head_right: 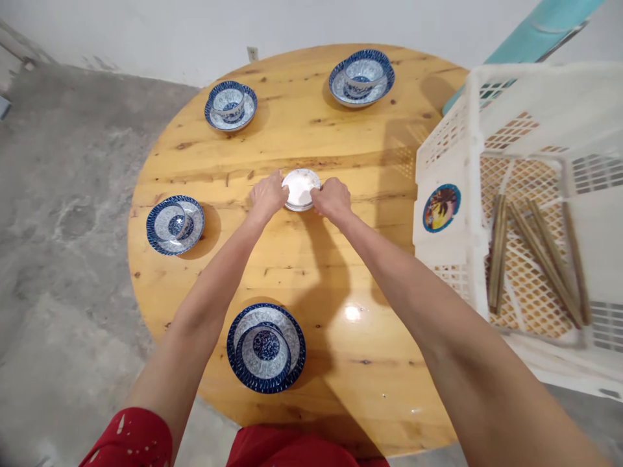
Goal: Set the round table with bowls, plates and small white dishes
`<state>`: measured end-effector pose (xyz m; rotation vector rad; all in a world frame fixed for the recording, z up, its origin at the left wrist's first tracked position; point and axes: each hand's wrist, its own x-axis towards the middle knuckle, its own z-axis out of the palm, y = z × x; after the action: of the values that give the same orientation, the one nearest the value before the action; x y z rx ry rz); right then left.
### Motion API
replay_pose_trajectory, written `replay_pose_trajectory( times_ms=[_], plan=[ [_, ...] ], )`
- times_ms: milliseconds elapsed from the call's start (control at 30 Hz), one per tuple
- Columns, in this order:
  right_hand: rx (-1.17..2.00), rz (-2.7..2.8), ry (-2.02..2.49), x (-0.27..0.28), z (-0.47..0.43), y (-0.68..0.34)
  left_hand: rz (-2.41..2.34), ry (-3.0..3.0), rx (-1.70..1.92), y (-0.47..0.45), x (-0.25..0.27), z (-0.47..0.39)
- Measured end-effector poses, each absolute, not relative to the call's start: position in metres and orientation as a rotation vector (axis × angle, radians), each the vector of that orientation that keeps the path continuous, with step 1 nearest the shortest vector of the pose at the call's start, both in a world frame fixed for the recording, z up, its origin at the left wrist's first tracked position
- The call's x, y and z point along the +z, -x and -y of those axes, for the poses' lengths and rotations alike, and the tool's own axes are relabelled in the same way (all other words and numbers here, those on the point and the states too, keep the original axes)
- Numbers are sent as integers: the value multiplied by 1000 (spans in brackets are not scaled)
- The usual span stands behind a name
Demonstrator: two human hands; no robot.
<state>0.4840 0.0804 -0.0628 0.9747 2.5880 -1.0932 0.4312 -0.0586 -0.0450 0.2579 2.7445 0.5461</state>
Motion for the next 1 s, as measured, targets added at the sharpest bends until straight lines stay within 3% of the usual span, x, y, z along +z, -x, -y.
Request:
replay_pose_trajectory(
  times_ms=[100,233,467,567,667,1000],
  plan=[
    [-825,-2795,-970,-64,-85,-482,-2829,-329,383,-428,-45,57],
    [-756,-2862,-988,-72,-88,-476,-2842,-351,344,-426,-47,54],
    [-947,-2947,-990,-78,-94,-468,-2915,-410,440,-426,-37,55],
    [-1016,-2978,-927,-54,-90,-473,-2951,-415,532,-424,-26,57],
    [-893,-2916,-953,-20,-82,-492,-2953,-444,606,-430,-10,63],
    [-1350,-2781,-1017,-5,-73,-664,-2712,-789,482,-555,29,91]
  ],
)
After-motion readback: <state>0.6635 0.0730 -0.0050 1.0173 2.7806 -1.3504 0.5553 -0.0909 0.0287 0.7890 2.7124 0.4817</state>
